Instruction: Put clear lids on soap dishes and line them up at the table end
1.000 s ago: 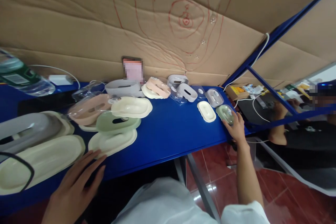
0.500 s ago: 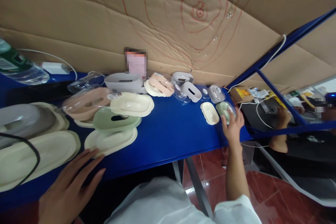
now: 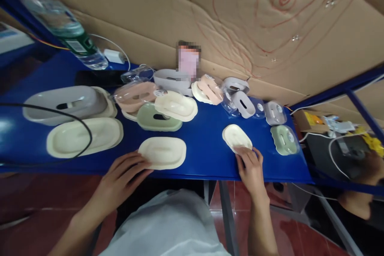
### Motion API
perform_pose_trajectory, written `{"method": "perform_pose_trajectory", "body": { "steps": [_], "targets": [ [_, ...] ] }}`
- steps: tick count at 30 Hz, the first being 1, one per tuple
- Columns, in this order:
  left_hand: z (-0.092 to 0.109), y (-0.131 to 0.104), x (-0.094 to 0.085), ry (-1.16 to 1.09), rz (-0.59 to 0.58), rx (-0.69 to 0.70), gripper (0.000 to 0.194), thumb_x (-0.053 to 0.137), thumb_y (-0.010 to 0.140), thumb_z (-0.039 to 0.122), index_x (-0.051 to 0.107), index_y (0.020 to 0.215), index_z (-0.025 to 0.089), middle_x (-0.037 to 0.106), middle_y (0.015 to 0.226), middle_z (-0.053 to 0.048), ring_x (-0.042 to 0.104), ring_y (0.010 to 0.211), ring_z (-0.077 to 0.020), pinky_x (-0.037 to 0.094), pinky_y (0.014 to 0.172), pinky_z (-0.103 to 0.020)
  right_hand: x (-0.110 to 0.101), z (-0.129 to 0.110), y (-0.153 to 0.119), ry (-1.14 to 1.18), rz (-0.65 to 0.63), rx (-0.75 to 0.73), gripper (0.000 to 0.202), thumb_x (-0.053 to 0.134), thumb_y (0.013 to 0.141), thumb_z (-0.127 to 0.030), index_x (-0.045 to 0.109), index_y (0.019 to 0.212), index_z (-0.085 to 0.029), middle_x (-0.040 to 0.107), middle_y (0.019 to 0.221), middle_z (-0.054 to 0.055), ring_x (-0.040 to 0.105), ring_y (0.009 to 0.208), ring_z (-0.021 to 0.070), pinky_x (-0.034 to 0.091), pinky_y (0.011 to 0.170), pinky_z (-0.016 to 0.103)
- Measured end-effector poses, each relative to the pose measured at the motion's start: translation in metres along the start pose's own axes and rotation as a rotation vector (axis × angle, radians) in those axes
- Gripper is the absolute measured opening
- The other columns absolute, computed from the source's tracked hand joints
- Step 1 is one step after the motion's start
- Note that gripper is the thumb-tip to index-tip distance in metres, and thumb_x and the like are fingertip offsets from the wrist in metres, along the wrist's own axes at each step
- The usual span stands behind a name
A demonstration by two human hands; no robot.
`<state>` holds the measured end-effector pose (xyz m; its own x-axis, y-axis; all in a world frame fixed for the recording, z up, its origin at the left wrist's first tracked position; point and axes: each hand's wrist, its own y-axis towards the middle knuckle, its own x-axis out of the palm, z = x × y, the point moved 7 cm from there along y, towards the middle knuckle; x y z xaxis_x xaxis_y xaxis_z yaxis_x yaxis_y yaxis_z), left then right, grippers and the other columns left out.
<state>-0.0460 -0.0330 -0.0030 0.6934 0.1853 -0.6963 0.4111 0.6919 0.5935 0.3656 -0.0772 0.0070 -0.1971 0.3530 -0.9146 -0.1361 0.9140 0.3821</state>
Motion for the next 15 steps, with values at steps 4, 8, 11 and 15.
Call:
{"method": "perform_pose_trajectory", "body": {
  "steps": [4, 8, 11, 15],
  "targets": [
    [0.011, 0.009, 0.005, 0.059, -0.009, 0.015, 0.020, 0.073, 0.098, 0.012, 0.070, 0.116, 0.022, 0.077, 0.109, -0.008, 0.073, 0.114, -0.0270, 0.065, 0.100, -0.042, 0.006, -0.027, 0.011, 0.093, -0.011, -0.081, 0.032, 0.055, 0.107, -0.019, 0.069, 0.135, -0.029, 0.080, 0.122, 0.007, 0.074, 0.115, 0.0282, 0.045, 0.114, 0.059],
    [0.012, 0.017, 0.005, 0.146, -0.024, 0.032, 0.028, 0.074, 0.101, 0.024, 0.067, 0.128, 0.022, 0.076, 0.120, -0.011, 0.073, 0.116, -0.0305, 0.063, 0.103, -0.049, 0.013, -0.039, 0.034, 0.132, -0.023, -0.141, 0.037, 0.055, 0.107, -0.017, 0.065, 0.140, -0.029, 0.078, 0.127, 0.006, 0.073, 0.118, 0.0277, 0.045, 0.116, 0.059],
    [0.004, 0.035, 0.001, 0.262, 0.003, -0.008, 0.041, 0.071, 0.103, 0.026, 0.060, 0.142, 0.024, 0.072, 0.134, -0.012, 0.072, 0.121, -0.0314, 0.060, 0.108, -0.051, 0.016, -0.045, 0.047, 0.178, -0.030, -0.132, 0.045, 0.052, 0.108, -0.017, 0.057, 0.150, -0.032, 0.077, 0.126, 0.007, 0.074, 0.116, 0.0290, 0.048, 0.115, 0.061],
    [-0.015, 0.076, -0.004, 0.439, -0.048, -0.108, 0.047, 0.063, 0.106, 0.018, 0.052, 0.152, 0.018, 0.064, 0.148, -0.014, 0.065, 0.133, -0.0342, 0.058, 0.111, -0.050, 0.017, -0.057, 0.048, 0.247, -0.048, -0.111, 0.052, 0.050, 0.108, -0.017, 0.051, 0.156, -0.037, 0.075, 0.125, 0.008, 0.073, 0.115, 0.0307, 0.047, 0.114, 0.064]
  ]
}}
